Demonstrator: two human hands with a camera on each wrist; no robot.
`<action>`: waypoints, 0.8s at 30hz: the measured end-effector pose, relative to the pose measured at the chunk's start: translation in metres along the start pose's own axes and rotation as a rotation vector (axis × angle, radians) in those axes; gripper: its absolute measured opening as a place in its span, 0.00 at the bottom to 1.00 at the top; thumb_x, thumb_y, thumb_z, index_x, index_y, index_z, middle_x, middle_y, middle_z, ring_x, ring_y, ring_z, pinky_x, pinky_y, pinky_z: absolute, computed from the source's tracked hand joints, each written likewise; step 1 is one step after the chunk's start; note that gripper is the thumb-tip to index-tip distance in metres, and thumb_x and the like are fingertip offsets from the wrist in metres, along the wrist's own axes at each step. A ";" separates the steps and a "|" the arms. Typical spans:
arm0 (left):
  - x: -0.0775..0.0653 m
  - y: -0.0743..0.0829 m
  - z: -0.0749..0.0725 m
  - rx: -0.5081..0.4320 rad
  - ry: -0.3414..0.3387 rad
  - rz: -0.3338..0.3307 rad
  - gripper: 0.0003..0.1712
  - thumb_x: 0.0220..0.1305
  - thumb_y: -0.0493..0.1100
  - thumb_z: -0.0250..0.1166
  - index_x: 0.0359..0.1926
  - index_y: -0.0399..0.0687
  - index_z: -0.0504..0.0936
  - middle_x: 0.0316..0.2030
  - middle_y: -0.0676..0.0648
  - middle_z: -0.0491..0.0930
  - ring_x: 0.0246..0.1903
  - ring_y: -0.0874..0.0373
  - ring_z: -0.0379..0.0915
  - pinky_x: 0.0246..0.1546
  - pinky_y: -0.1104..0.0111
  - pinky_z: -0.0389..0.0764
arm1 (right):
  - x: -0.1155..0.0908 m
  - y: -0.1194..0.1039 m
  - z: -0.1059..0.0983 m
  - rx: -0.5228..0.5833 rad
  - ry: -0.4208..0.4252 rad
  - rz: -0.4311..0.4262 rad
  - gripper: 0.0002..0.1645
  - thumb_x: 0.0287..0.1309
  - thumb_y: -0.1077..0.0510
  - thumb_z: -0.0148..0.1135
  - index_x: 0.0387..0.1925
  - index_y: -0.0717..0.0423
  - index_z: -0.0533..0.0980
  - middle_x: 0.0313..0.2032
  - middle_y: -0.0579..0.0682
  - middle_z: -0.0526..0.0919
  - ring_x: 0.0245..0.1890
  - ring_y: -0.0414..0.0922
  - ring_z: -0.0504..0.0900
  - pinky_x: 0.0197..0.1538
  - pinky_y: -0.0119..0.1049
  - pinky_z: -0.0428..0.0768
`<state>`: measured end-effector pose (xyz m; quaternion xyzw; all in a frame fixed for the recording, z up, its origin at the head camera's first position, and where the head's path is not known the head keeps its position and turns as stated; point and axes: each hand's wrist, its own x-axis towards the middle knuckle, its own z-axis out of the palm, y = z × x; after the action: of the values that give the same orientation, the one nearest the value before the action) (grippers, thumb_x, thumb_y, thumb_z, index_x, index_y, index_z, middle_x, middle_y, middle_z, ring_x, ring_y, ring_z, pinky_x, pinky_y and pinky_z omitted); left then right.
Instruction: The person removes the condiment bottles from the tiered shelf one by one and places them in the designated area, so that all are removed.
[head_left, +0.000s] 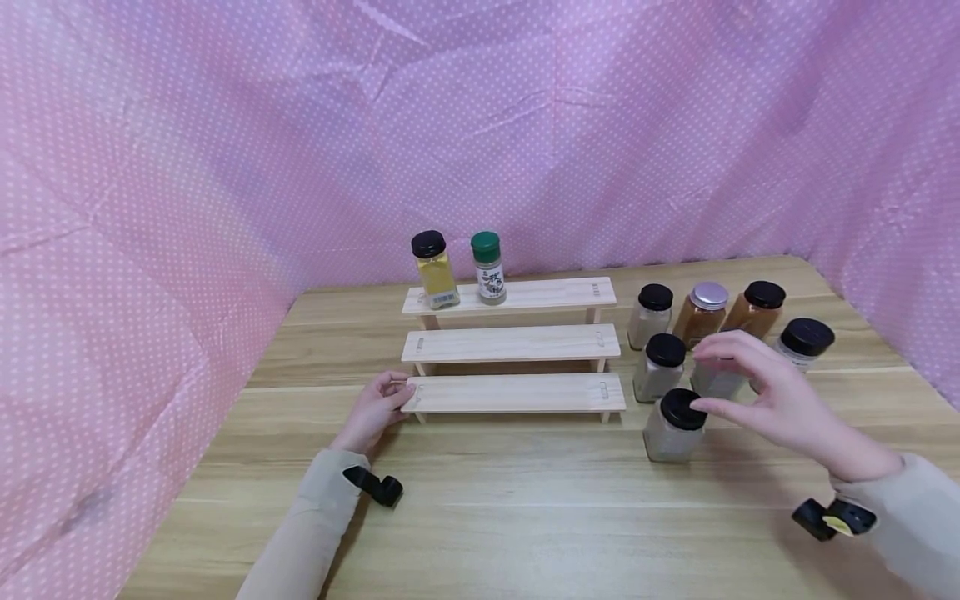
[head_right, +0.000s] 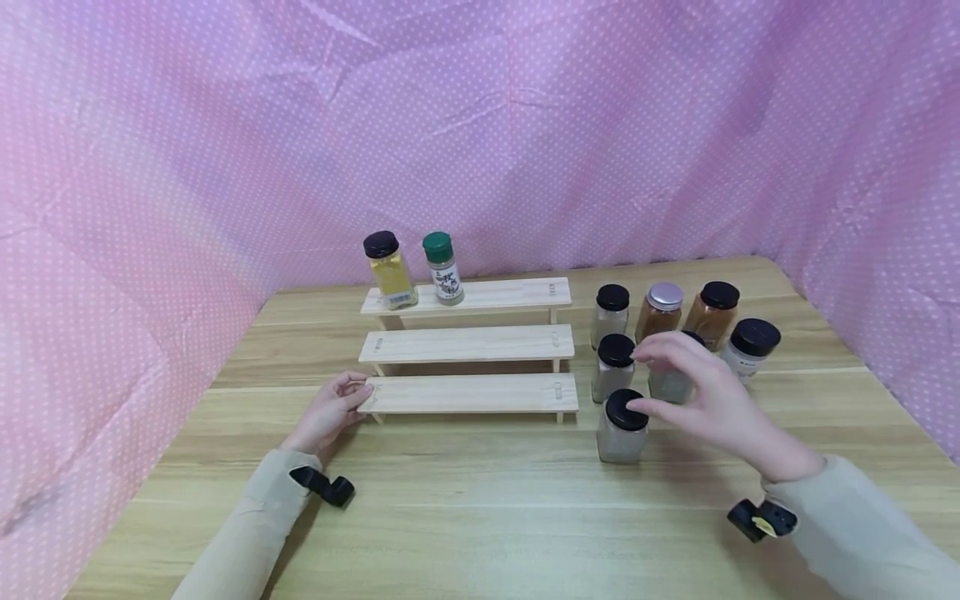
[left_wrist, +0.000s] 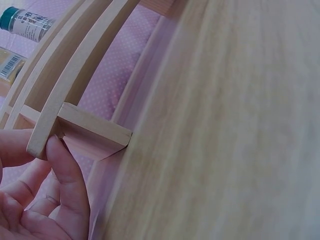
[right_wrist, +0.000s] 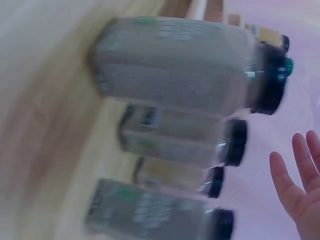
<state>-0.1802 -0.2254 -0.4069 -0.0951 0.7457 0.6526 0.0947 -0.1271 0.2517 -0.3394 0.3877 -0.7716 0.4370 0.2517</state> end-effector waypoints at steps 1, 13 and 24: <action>0.000 0.000 0.000 -0.004 0.002 0.000 0.06 0.67 0.33 0.56 0.44 0.41 0.70 0.28 0.57 0.75 0.27 0.67 0.72 0.28 0.75 0.75 | 0.004 -0.002 -0.001 0.002 -0.004 -0.007 0.35 0.49 0.43 0.67 0.41 0.74 0.74 0.48 0.43 0.76 0.48 0.30 0.76 0.51 0.17 0.72; 0.001 -0.001 0.000 0.019 -0.002 -0.004 0.06 0.67 0.34 0.56 0.44 0.41 0.70 0.28 0.57 0.76 0.27 0.66 0.72 0.28 0.75 0.75 | 0.068 -0.035 -0.002 -0.045 -0.076 0.016 0.32 0.31 0.79 0.72 0.44 0.66 0.75 0.50 0.40 0.74 0.48 0.29 0.76 0.48 0.19 0.75; -0.002 0.003 -0.001 0.002 -0.037 0.018 0.07 0.67 0.34 0.56 0.44 0.39 0.70 0.29 0.56 0.76 0.27 0.67 0.73 0.28 0.75 0.76 | 0.124 -0.052 0.018 0.324 0.024 0.404 0.22 0.56 0.71 0.61 0.51 0.52 0.73 0.46 0.43 0.77 0.46 0.36 0.78 0.47 0.22 0.77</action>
<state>-0.1789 -0.2258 -0.4035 -0.0762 0.7454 0.6542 0.1025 -0.1564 0.1727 -0.2326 0.2557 -0.7503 0.6009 0.1031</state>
